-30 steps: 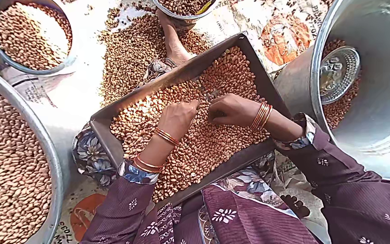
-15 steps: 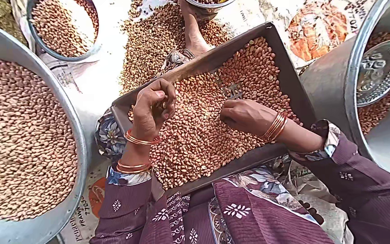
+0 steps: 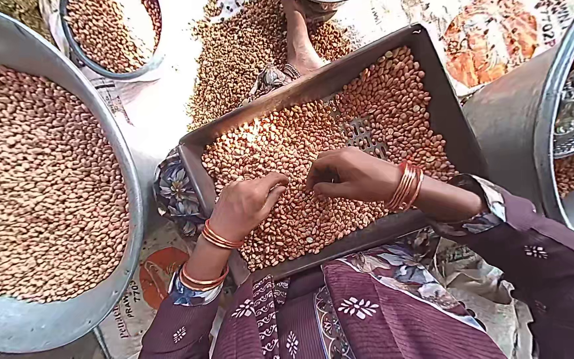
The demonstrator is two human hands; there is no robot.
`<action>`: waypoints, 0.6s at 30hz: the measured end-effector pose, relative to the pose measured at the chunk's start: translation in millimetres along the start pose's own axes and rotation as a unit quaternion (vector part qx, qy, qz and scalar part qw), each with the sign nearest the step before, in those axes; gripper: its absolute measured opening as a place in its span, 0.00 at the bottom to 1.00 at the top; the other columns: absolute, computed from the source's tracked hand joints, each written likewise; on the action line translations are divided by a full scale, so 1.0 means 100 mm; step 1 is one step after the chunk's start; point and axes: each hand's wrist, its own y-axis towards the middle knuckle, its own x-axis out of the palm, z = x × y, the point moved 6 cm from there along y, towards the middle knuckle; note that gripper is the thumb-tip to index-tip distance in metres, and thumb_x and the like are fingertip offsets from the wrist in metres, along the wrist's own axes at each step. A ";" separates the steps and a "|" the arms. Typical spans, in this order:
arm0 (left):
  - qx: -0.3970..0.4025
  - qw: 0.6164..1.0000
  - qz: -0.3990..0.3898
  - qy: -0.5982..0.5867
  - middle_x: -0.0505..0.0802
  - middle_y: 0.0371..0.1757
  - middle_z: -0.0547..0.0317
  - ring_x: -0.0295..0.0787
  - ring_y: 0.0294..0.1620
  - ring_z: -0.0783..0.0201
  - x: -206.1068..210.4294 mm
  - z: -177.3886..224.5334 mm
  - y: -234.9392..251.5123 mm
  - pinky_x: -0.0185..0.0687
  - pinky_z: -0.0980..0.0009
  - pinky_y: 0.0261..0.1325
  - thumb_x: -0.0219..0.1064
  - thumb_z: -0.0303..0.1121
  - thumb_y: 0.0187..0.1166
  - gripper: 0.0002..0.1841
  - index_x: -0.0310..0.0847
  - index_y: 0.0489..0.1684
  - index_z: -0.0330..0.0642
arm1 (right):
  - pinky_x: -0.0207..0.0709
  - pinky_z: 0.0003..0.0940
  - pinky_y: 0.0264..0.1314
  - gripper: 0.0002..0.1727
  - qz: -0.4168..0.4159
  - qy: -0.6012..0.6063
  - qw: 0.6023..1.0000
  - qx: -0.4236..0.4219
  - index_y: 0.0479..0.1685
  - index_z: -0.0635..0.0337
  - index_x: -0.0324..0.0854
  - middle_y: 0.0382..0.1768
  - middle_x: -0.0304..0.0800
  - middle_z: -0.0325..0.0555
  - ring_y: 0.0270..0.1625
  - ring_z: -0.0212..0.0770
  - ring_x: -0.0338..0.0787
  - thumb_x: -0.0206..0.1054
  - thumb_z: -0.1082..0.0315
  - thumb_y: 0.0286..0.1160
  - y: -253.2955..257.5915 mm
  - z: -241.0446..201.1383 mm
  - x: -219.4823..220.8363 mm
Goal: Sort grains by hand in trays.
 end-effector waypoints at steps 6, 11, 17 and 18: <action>-0.011 0.999 -0.009 0.040 0.93 0.28 0.53 0.90 0.22 0.52 0.05 0.07 0.01 0.82 0.54 0.25 0.61 0.40 0.86 0.15 0.90 0.55 0.42 | 0.83 0.43 0.37 0.04 0.025 -0.158 0.985 -0.066 0.36 0.59 0.89 0.36 0.85 0.47 0.35 0.45 0.88 0.74 0.69 0.70 0.07 -0.09 0.22; -0.072 0.996 -0.041 0.037 0.87 0.21 0.52 0.85 0.18 0.50 0.09 0.06 0.05 0.79 0.52 0.22 0.64 0.40 0.85 0.14 0.86 0.57 0.41 | 0.83 0.41 0.38 0.05 0.024 -0.151 0.987 -0.052 0.37 0.60 0.89 0.36 0.84 0.47 0.36 0.44 0.88 0.71 0.68 0.75 0.06 -0.07 0.20; -0.126 0.986 -0.102 0.045 0.84 0.19 0.55 0.84 0.19 0.50 0.09 0.07 0.12 0.77 0.51 0.23 0.64 0.41 0.86 0.11 0.84 0.52 0.45 | 0.75 0.37 0.32 0.02 -0.020 -0.129 0.991 0.010 0.37 0.56 0.81 0.28 0.83 0.39 0.30 0.36 0.84 0.67 0.68 0.70 0.06 -0.11 0.10; -0.127 0.985 -0.106 0.046 0.84 0.19 0.55 0.84 0.19 0.50 0.09 0.07 0.13 0.77 0.51 0.23 0.64 0.41 0.86 0.11 0.84 0.52 0.44 | 0.77 0.38 0.34 0.02 -0.021 -0.130 0.991 -0.003 0.36 0.57 0.83 0.30 0.84 0.40 0.32 0.37 0.85 0.67 0.70 0.71 0.04 -0.13 0.10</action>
